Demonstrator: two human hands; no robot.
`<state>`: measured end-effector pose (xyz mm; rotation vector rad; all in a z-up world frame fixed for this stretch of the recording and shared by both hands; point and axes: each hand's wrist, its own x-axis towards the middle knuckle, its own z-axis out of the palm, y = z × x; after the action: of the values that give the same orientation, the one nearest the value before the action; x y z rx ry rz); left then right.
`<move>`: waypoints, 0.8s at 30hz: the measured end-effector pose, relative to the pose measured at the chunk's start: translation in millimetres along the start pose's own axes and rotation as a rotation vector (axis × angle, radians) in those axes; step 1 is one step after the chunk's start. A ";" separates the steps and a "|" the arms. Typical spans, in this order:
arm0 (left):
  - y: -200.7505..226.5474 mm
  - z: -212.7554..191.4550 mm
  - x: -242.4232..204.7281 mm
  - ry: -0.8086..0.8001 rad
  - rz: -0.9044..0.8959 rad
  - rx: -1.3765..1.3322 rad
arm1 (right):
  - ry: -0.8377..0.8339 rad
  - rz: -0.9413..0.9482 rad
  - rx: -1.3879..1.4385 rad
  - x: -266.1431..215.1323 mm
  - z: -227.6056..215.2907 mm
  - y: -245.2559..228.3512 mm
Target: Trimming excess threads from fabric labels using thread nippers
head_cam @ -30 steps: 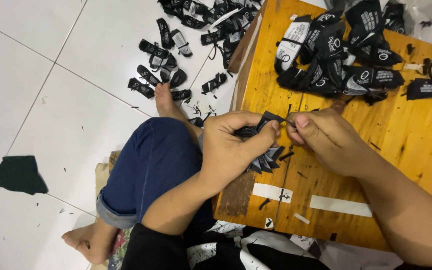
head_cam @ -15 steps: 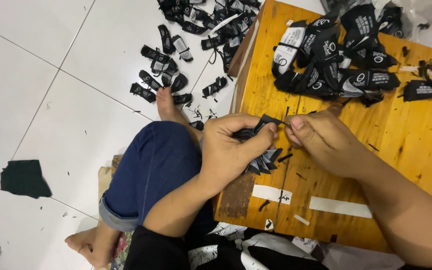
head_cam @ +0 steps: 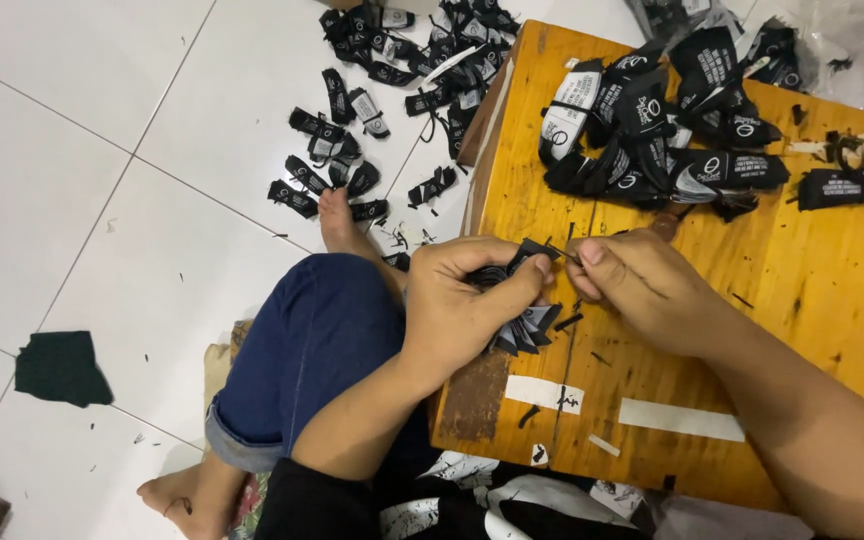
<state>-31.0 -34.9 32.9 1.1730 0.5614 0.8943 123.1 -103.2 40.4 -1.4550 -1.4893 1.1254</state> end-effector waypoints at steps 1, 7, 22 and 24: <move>0.4 0.7 -0.7 -0.001 0.001 0.001 | 0.001 -0.001 0.000 0.1 0.1 -0.1; 1.2 3.0 -1.9 -0.012 0.040 0.042 | 0.000 0.045 0.043 -1.5 0.7 -1.3; 1.7 2.7 -1.9 -0.035 0.045 0.060 | 0.005 0.047 -0.054 -1.3 2.3 -1.4; 1.5 3.4 -2.2 -0.034 0.052 0.046 | 0.004 0.041 -0.083 -1.1 2.3 -2.0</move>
<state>-30.1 -38.3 35.3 1.2468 0.5279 0.9086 120.4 -104.4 41.5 -1.5494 -1.5260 1.0960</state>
